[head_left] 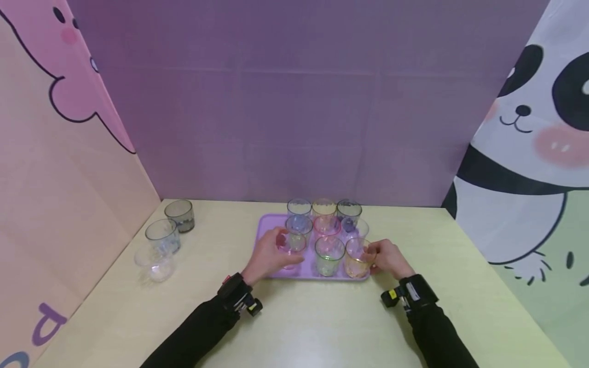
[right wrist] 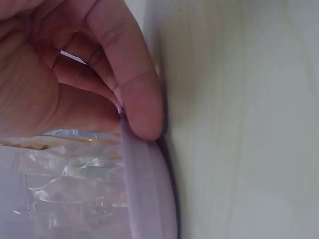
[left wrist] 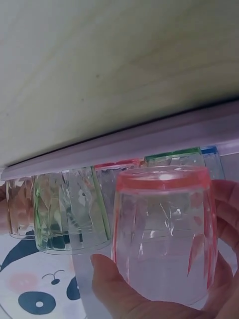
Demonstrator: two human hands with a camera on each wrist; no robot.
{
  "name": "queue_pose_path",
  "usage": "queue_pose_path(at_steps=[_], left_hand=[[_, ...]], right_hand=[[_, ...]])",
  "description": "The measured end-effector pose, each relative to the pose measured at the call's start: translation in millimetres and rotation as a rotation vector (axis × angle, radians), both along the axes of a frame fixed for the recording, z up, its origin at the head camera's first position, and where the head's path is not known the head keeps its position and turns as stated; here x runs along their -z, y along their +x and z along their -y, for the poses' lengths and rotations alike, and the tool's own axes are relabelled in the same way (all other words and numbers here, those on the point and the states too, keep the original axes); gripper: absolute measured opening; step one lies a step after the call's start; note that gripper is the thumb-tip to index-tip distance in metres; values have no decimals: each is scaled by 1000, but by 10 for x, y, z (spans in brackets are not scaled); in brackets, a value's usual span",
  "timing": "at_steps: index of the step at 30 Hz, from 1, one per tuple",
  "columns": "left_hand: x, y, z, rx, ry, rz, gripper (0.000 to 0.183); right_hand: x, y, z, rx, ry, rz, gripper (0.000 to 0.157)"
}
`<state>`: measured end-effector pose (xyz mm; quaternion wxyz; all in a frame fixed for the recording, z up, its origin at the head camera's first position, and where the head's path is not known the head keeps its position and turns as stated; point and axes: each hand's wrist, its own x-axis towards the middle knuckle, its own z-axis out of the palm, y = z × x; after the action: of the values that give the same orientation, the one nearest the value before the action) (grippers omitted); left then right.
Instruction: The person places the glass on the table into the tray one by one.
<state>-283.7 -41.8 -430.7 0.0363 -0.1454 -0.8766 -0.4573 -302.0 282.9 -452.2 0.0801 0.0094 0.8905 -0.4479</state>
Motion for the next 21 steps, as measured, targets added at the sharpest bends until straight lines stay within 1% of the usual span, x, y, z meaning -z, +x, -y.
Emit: queue_pose_path(at_steps=[4, 11, 15, 21], left_hand=[[6, 22, -22, 4, -22, -19, 83], [51, 47, -47, 37, -7, 7, 83], [80, 52, -54, 42, -12, 24, 84], [89, 43, -72, 51, -12, 51, 86]], right_hand=[[5, -3, 0, 6, 9, 3, 8], [-10, 3, 12, 10, 15, 10, 9], [-15, -2, 17, 8, 10, 17, 11], [-10, -6, 10, 3, 0, 22, 12]])
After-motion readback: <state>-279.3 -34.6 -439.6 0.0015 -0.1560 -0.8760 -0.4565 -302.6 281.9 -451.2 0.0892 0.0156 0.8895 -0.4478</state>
